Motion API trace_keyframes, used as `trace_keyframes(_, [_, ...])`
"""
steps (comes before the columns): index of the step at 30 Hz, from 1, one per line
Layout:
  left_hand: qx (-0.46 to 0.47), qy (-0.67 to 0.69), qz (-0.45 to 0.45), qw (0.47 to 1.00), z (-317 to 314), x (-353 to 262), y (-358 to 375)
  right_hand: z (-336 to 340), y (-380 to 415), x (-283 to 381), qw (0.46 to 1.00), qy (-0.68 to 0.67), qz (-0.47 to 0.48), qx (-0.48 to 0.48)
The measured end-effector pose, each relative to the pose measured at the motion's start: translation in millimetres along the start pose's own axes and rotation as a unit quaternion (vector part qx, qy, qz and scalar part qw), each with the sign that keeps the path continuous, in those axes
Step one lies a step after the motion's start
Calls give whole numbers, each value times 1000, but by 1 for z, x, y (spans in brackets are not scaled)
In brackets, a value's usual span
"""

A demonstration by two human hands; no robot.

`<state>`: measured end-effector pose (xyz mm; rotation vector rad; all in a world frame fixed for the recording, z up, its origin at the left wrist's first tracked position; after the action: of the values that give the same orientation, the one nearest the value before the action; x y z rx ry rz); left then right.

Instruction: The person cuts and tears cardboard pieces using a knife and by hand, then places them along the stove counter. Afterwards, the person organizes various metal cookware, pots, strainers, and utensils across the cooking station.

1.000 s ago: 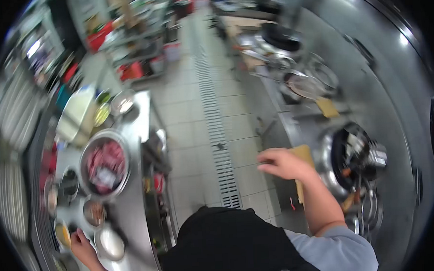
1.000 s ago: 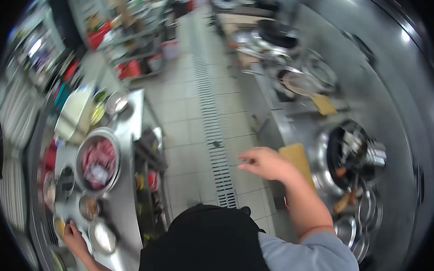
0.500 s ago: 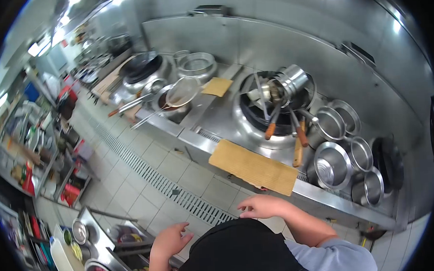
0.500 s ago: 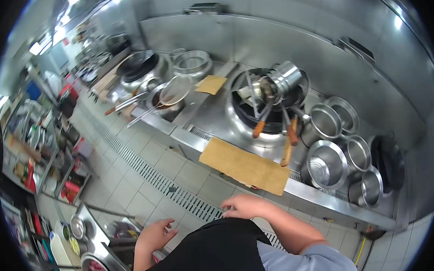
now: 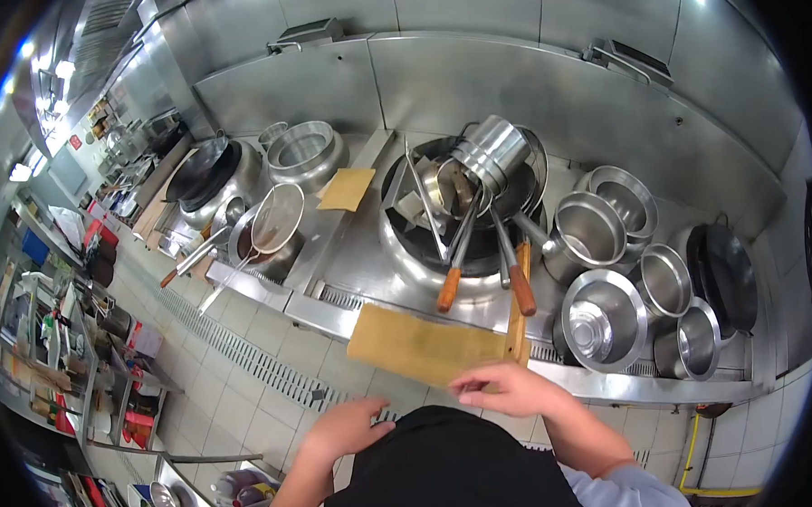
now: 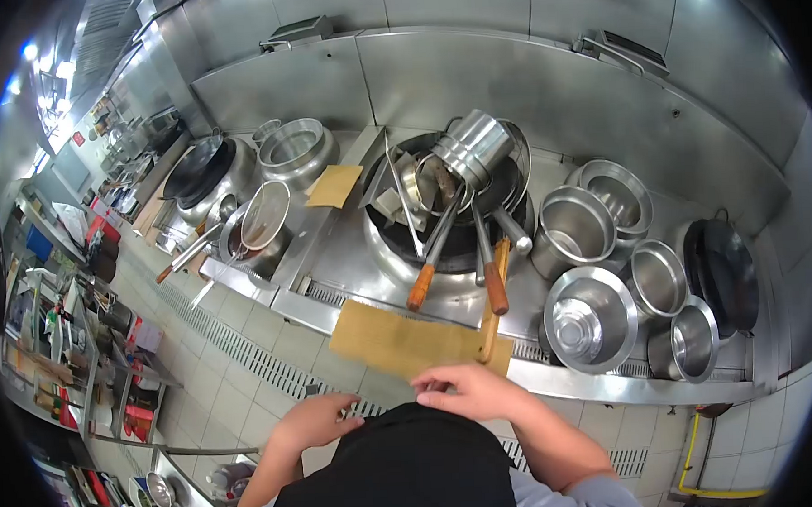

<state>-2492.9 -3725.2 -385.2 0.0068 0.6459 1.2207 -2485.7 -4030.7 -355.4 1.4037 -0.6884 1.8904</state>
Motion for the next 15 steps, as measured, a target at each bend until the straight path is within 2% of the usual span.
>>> trace_keyframes(3, [108,42,19,993,7,3,-26,10,4,1,998,-33,27,-38])
trace_keyframes(5, [75,1,-1,997,9,19,-51,13,1,-9,989,-127,-20,-71])
trace_keyframes(6, [66,-12,-9,998,12,24,-62,13,-2,-15,988,-130,-25,-76])
trace_keyframes(8, [35,-68,-44,996,30,25,-90,12,-13,-28,987,-107,-59,-105])
trace_keyframes(12, [47,-12,-75,996,51,37,-131,14,-53,-12,984,-89,-83,-128])
trace_keyframes(14, [96,3,-91,991,55,54,-157,26,-81,1,987,0,-82,-139])
trace_keyframes(15, [115,11,-97,989,57,64,-170,30,-96,2,986,1,-92,-140])
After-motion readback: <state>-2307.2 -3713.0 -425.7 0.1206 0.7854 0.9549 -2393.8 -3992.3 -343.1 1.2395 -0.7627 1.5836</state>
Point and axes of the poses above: each hand's wrist, its own y-axis away from the middle knuckle, its own z-axis out of the back of the hand, x = y × z, the point moved 2 cm from there along -y, towards the middle knuckle, and after that the axes turned 7 degrees about z, right-handed, at the moved point
